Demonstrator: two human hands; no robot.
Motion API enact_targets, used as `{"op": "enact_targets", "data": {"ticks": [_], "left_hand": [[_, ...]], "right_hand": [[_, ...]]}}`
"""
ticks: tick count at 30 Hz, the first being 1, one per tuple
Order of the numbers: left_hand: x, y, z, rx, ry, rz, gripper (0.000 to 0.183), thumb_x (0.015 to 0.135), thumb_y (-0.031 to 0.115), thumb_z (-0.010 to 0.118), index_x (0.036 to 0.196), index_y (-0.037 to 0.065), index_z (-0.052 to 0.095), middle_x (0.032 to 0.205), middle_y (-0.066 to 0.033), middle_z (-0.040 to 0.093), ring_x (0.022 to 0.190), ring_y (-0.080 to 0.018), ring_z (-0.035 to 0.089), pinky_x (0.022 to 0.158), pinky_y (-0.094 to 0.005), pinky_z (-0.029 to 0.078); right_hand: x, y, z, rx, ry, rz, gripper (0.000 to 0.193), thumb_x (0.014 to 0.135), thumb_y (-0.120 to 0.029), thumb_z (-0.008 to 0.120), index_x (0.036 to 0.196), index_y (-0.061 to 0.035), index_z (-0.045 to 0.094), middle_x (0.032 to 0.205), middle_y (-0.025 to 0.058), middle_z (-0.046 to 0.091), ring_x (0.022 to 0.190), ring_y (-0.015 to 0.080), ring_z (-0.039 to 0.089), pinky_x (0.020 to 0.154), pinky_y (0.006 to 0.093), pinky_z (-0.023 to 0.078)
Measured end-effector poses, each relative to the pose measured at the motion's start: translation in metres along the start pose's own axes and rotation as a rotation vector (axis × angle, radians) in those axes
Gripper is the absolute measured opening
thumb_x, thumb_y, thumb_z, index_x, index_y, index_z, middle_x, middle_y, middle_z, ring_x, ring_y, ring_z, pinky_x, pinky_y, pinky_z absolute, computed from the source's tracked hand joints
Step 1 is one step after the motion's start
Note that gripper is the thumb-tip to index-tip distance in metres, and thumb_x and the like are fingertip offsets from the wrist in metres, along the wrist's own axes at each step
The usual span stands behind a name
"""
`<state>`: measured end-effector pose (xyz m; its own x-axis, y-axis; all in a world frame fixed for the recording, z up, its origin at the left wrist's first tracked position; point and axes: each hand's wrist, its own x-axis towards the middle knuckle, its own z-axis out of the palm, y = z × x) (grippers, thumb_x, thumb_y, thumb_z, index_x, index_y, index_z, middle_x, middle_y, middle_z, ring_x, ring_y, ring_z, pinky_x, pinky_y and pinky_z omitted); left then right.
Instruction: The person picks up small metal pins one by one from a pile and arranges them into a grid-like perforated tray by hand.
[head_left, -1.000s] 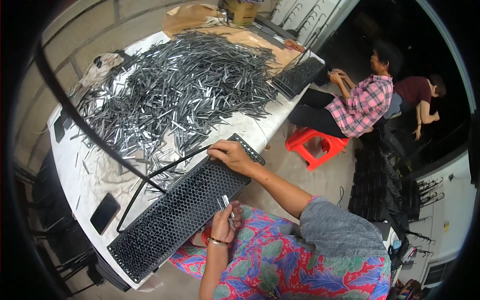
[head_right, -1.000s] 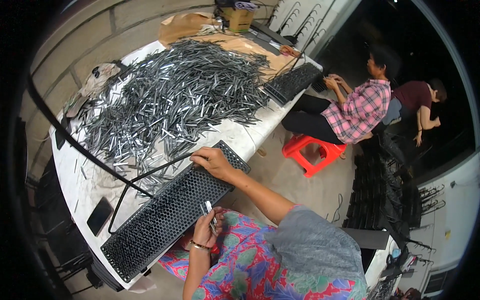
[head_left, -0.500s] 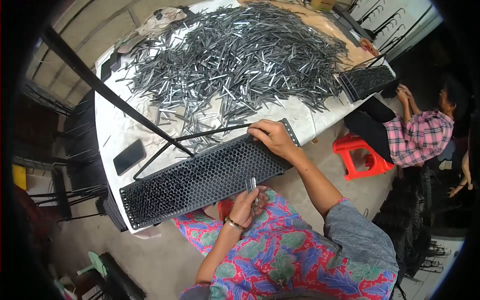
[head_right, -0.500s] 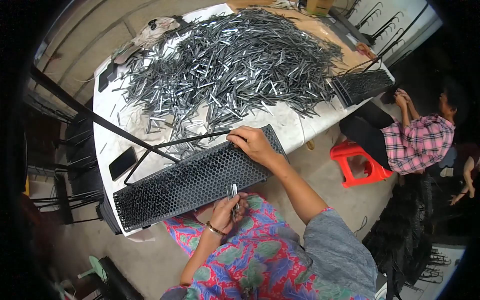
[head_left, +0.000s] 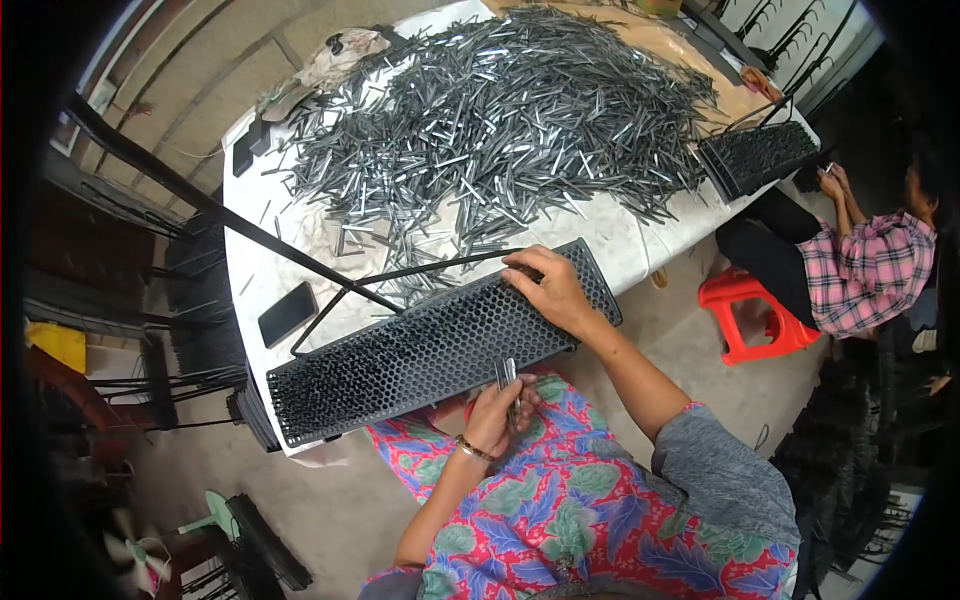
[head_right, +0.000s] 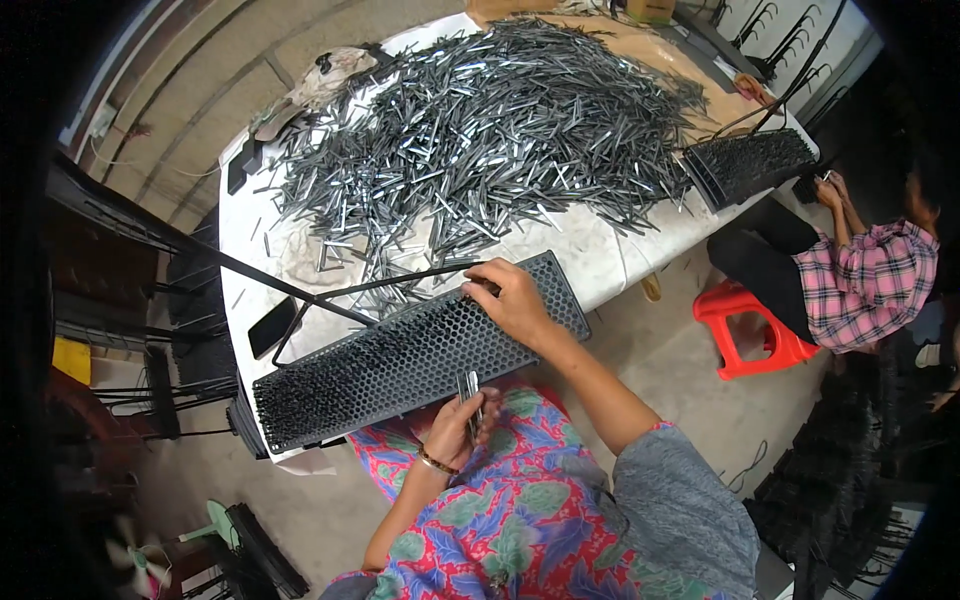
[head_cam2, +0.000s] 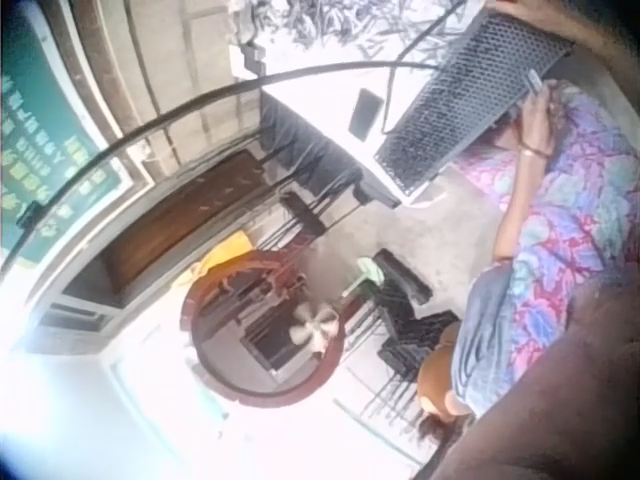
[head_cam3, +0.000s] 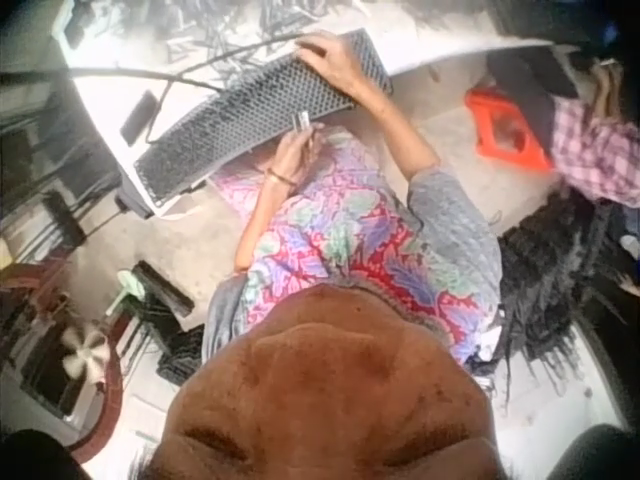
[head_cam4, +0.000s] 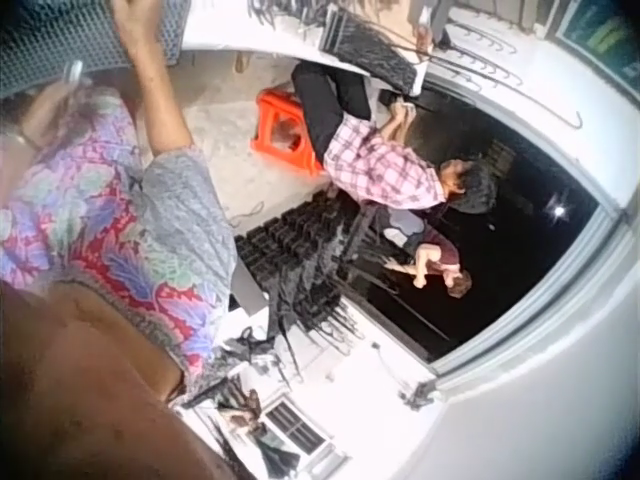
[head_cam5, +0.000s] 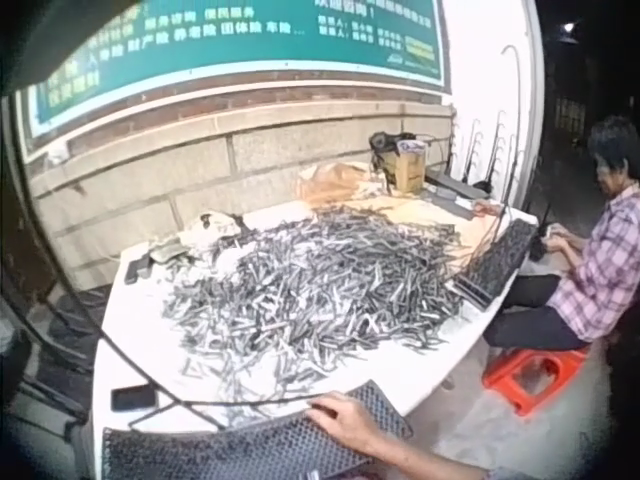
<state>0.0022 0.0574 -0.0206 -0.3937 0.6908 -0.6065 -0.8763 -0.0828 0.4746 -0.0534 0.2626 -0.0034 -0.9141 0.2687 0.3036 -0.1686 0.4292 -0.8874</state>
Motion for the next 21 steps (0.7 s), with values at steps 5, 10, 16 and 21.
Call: {"op": "enact_targets", "data": {"ticks": [5, 10, 16, 21], "left_hand": [[-0.007, -0.004, -0.006, -0.012, 0.022, 0.039, 0.027, 0.096, 0.022, 0.045, 0.112, 0.0, 0.051, 0.081, -0.0056, 0.06, 0.06, -0.0075, 0.052, 0.047, -0.0201, 0.041], [-0.013, -0.007, -0.008, -0.027, 0.019, 0.051, 0.026, 0.096, 0.021, 0.045, 0.111, 0.001, 0.051, 0.081, -0.0043, 0.06, 0.061, -0.007, 0.052, 0.048, -0.02, 0.041], [-0.017, -0.007, -0.012, -0.036, 0.024, 0.056, 0.026, 0.096, 0.022, 0.045, 0.112, 0.002, 0.051, 0.08, -0.0039, 0.06, 0.061, -0.0065, 0.052, 0.047, -0.0196, 0.041], [-0.019, -0.003, -0.012, -0.048, 0.029, 0.055, 0.027, 0.096, 0.023, 0.045, 0.112, 0.002, 0.051, 0.08, -0.0039, 0.06, 0.06, -0.0067, 0.053, 0.047, -0.0191, 0.043]], "right_hand": [[-0.009, 0.008, 0.009, -0.149, 0.015, 0.1, 0.024, 0.079, -0.019, 0.069, 0.092, 0.0009, 0.067, 0.082, 0.012, 0.063, 0.065, 0.0186, 0.06, 0.06, 0.0284, 0.047], [-0.004, 0.018, 0.013, -0.178, -0.022, 0.112, 0.024, 0.079, -0.023, 0.067, 0.087, -0.0003, 0.068, 0.086, 0.0159, 0.064, 0.074, 0.0299, 0.062, 0.067, 0.0366, 0.048], [0.001, 0.002, 0.0, -0.204, -0.006, 0.001, 0.019, 0.08, -0.019, 0.065, 0.084, -0.0001, 0.067, 0.082, 0.0152, 0.063, 0.074, 0.0317, 0.061, 0.067, 0.0375, 0.047], [0.005, -0.031, -0.013, -0.193, 0.104, -0.099, 0.015, 0.08, -0.016, 0.065, 0.083, -0.0008, 0.068, 0.08, 0.0139, 0.063, 0.074, 0.0305, 0.061, 0.066, 0.0356, 0.048]]}}
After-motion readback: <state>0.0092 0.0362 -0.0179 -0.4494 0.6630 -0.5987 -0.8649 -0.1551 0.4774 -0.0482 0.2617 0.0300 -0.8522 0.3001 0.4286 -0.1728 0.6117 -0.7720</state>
